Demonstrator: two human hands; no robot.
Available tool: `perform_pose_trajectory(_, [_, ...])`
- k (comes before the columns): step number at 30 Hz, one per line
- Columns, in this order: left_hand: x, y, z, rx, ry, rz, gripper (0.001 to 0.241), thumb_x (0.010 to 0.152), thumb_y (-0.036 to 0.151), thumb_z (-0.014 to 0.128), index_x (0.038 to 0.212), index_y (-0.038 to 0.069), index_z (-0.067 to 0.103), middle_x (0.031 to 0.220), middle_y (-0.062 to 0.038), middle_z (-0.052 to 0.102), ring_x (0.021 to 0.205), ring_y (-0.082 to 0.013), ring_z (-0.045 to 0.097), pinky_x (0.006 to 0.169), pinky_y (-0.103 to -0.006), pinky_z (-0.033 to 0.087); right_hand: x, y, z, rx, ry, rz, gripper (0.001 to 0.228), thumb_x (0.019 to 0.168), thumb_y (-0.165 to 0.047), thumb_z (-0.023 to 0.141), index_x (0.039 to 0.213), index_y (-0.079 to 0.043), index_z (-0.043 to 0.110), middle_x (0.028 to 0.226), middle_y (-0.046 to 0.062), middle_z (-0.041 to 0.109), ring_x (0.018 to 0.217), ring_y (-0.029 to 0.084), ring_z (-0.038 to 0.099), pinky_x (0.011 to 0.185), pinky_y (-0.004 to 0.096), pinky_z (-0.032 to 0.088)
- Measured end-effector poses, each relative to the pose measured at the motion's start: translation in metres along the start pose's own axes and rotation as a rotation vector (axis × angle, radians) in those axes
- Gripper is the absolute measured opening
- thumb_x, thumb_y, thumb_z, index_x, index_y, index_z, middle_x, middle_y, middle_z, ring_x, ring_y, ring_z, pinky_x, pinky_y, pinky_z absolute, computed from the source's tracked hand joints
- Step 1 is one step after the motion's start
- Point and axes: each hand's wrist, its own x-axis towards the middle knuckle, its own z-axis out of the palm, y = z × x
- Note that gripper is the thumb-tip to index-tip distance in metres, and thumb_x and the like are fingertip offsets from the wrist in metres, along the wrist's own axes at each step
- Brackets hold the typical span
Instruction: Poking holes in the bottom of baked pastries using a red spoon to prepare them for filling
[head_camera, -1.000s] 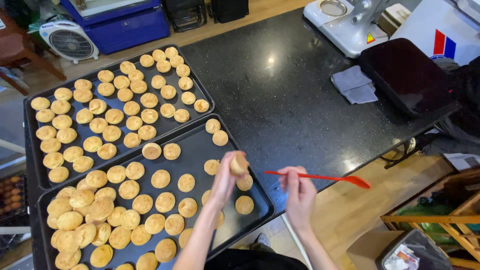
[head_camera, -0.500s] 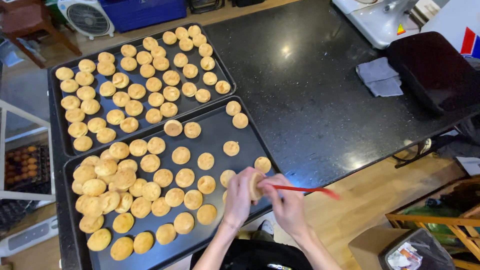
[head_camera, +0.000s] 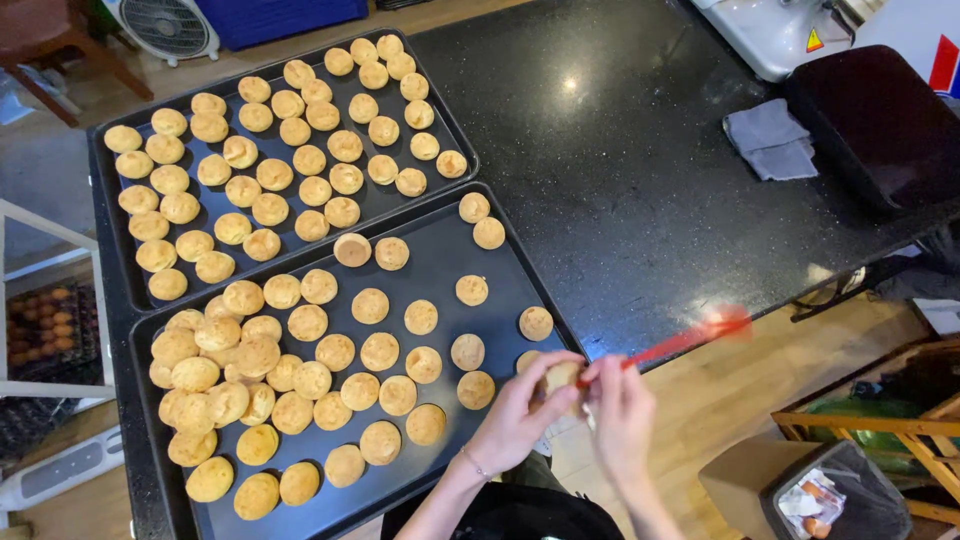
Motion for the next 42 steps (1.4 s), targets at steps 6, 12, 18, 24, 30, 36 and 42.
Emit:
perform_pose_trajectory(6, [0.015,-0.029,-0.014,0.114,0.093,0.089,0.040,0.098,0.035,0.060,0.130,0.011,0.058,0.124,-0.005,0.060,0.112,-0.0160,0.059,0.095,-0.0277,0.046,0.006,0.012,0.015,0.592,0.010,0.240,0.034,0.110,-0.027,0.047,0.096,-0.003,0.067,0.077,0.004,0.055,0.066,0.010,0.048,0.059,0.025,0.041])
perform_pose_trajectory(12, [0.055,-0.072,-0.054,0.876,0.128,-0.034,0.060,0.096,0.055,0.054,0.136,0.010,0.052,0.132,-0.011,0.052,0.111,-0.0319,0.057,0.089,-0.0520,0.050,0.017,0.044,0.011,0.357,0.160,0.272,0.037,0.111,-0.027,0.047,0.094,-0.001,0.068,0.075,0.007,0.063,0.064,0.010,0.051,0.059,0.024,0.042])
perform_pose_trajectory(18, [0.138,-0.168,-0.126,1.314,0.194,0.049,0.057,0.088,0.025,0.075,0.139,0.014,0.055,0.140,-0.017,0.049,0.123,-0.0394,0.046,0.097,-0.0528,0.049,0.044,0.030,-0.004,0.361,0.148,0.168,0.037,0.111,-0.027,0.046,0.096,-0.001,0.068,0.075,0.006,0.061,0.064,0.010,0.050,0.059,0.023,0.041])
perform_pose_trajectory(24, [0.098,-0.050,-0.069,0.028,0.334,-0.091,0.036,0.101,0.042,0.048,0.112,0.010,0.062,0.095,-0.010,0.063,0.081,-0.0206,0.055,0.068,-0.0332,0.038,0.050,-0.032,0.003,0.330,0.120,-0.045,0.036,0.110,-0.022,0.044,0.095,0.000,0.069,0.084,0.008,0.062,0.065,0.013,0.056,0.060,0.024,0.048])
perform_pose_trajectory(30, [0.059,0.025,-0.005,-0.420,0.305,-0.186,0.056,0.103,0.043,0.028,0.081,0.006,0.064,0.064,-0.009,0.061,0.043,-0.0116,0.036,0.041,-0.0269,0.021,0.047,-0.075,0.006,0.116,-0.009,-0.537,0.032,0.107,-0.009,0.040,0.090,0.001,0.065,0.078,0.008,0.064,0.067,0.018,0.058,0.066,0.030,0.049])
perform_pose_trajectory(36, [0.049,0.024,-0.003,-0.023,0.316,-0.065,0.054,0.103,0.037,0.032,0.074,0.009,0.068,0.073,-0.005,0.067,0.063,-0.0140,0.054,0.058,-0.0300,0.041,0.046,-0.062,-0.005,0.091,-0.158,-0.607,0.026,0.105,-0.004,0.043,0.092,0.003,0.064,0.082,0.011,0.066,0.065,0.018,0.059,0.062,0.028,0.052])
perform_pose_trajectory(42, [0.046,0.017,0.011,0.079,0.205,-0.156,0.052,0.101,0.034,0.035,0.076,0.008,0.073,0.060,-0.007,0.062,0.049,-0.0137,0.053,0.041,-0.0301,0.041,0.031,-0.038,-0.008,0.175,-0.189,-0.370,0.027,0.105,-0.011,0.047,0.092,-0.001,0.069,0.080,0.008,0.064,0.069,0.016,0.058,0.064,0.028,0.049])
